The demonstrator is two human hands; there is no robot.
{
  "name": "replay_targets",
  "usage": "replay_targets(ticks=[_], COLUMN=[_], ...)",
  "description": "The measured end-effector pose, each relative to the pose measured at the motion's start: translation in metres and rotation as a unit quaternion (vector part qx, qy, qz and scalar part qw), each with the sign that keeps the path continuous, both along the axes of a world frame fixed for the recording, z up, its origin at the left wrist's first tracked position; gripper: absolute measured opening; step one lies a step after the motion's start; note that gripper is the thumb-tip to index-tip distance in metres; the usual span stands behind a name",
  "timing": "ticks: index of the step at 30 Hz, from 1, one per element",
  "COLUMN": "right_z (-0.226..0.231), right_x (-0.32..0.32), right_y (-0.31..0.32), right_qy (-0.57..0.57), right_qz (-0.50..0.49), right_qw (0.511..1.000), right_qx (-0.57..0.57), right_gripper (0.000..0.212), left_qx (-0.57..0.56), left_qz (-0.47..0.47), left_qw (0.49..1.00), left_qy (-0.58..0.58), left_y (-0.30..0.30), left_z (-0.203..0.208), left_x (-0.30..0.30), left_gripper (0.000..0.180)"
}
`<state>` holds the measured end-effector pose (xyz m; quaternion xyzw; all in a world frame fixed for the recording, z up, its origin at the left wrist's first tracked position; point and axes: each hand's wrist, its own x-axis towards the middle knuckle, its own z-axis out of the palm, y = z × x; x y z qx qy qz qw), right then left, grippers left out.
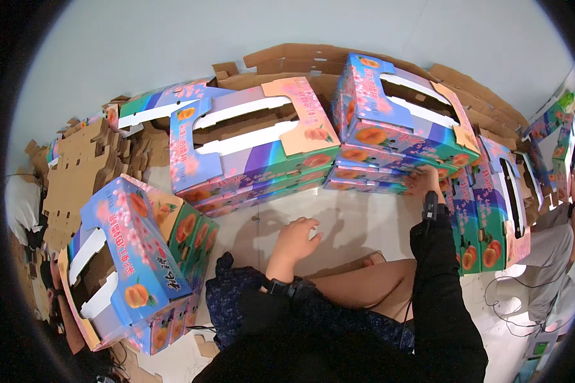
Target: The person is stacking and organizing assembled cardboard peach boxes on the floor of a factory.
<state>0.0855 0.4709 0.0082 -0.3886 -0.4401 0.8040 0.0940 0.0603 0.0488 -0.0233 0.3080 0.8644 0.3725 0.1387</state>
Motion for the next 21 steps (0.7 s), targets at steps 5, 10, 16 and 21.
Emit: replay_targets(ticks=[5, 10, 16, 21], right_z=[0.002, -0.024, 0.014, 0.029], right_x=[-0.004, 0.014, 0.082, 0.182], right_y=[-0.001, 0.036, -0.052, -0.134], right_qy=[0.004, 0.036, 0.091, 0.177], right_qz=[0.01, 0.123, -0.051, 0.197], right_qw=[1.0, 0.992, 0.991, 0.964], right_qx=[0.01, -0.011, -0.088, -0.012], right_gripper=[0.024, 0.029, 0.034, 0.036], left_qx=[0.0, 0.005, 0.063, 0.229], left_qz=[0.01, 0.009, 0.037, 0.092], left_qw=[1.0, 1.0, 0.996, 0.952], left_qy=[0.007, 0.02, 0.047, 0.178], left_y=[-0.005, -0.001, -0.013, -0.018], left_z=[0.001, 0.005, 0.013, 0.071], left_x=[-0.004, -0.002, -0.003, 0.004], left_gripper=[0.031, 0.033, 0.03, 0.028])
